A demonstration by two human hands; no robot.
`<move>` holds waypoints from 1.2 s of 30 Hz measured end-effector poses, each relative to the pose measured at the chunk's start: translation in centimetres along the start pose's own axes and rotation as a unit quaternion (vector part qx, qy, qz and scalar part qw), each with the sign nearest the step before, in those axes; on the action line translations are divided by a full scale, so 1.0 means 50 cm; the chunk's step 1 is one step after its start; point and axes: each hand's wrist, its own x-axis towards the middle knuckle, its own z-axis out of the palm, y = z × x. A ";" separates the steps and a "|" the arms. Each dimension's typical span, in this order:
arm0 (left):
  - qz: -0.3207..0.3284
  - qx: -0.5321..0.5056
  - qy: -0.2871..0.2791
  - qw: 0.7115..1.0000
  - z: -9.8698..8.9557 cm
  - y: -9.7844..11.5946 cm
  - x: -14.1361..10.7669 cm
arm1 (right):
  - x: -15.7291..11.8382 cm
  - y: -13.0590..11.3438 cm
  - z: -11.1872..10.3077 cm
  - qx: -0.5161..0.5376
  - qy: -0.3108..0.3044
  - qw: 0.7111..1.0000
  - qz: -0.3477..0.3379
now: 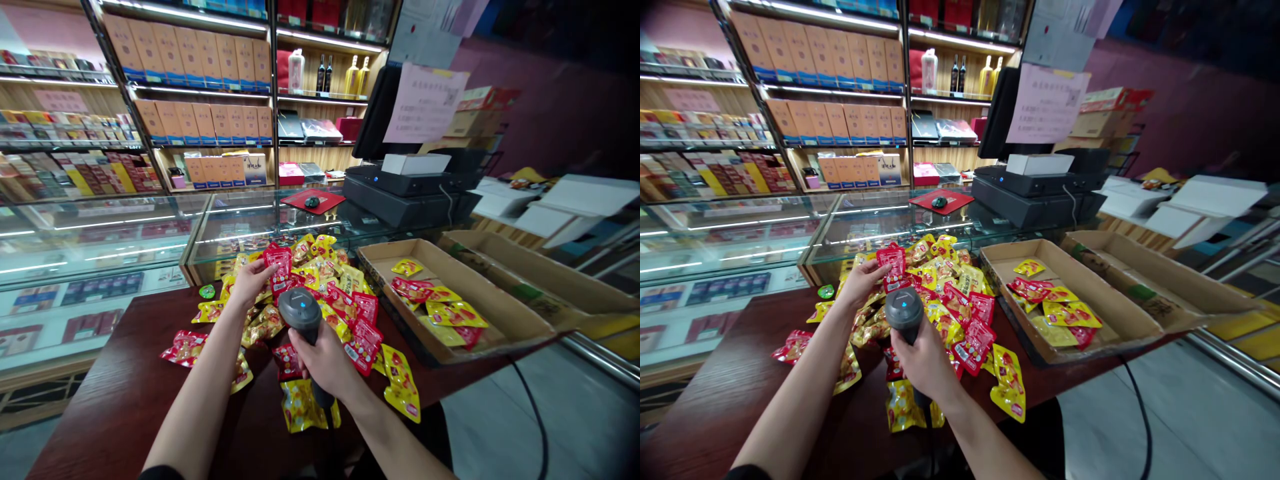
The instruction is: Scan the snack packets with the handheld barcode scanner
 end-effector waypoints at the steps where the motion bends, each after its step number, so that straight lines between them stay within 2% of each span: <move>1: 0.001 0.001 0.000 1.000 -0.001 -0.001 0.001 | 0.000 -0.001 0.000 -0.002 0.000 1.000 -0.001; 7: 0.013 -0.002 -0.002 1.000 -0.003 -0.008 0.006 | -0.005 0.005 0.001 -0.008 0.011 1.000 -0.006; 12: -0.001 0.005 -0.002 1.000 0.001 0.002 -0.002 | 0.002 0.001 -0.001 0.005 -0.005 0.999 0.035; 16: -0.014 0.009 -0.011 1.000 0.006 0.009 -0.009 | 0.050 -0.033 -0.021 0.087 0.057 0.995 -0.005; 19: -0.034 0.010 -0.023 0.999 0.006 0.007 -0.008 | 0.106 -0.058 -0.042 0.140 0.104 0.984 0.027; 24: -0.059 -0.003 -0.043 0.997 0.006 0.002 -0.005 | 0.179 -0.064 -0.057 0.164 0.067 0.982 0.060; 28: -0.049 0.003 -0.062 0.997 0.017 0.000 -0.016 | 0.193 -0.058 -0.069 0.196 0.047 0.975 0.096; 32: -0.058 -0.035 -0.087 0.994 0.060 0.015 -0.016 | 0.187 -0.075 -0.111 0.198 0.073 0.970 0.117; 34: -0.069 -0.065 -0.096 0.991 0.104 0.034 -0.003 | 0.185 -0.095 -0.147 0.199 0.085 0.969 0.119; 36: -0.074 -0.082 -0.107 0.988 0.163 0.057 0.017 | 0.184 -0.118 -0.196 0.206 0.100 0.967 0.109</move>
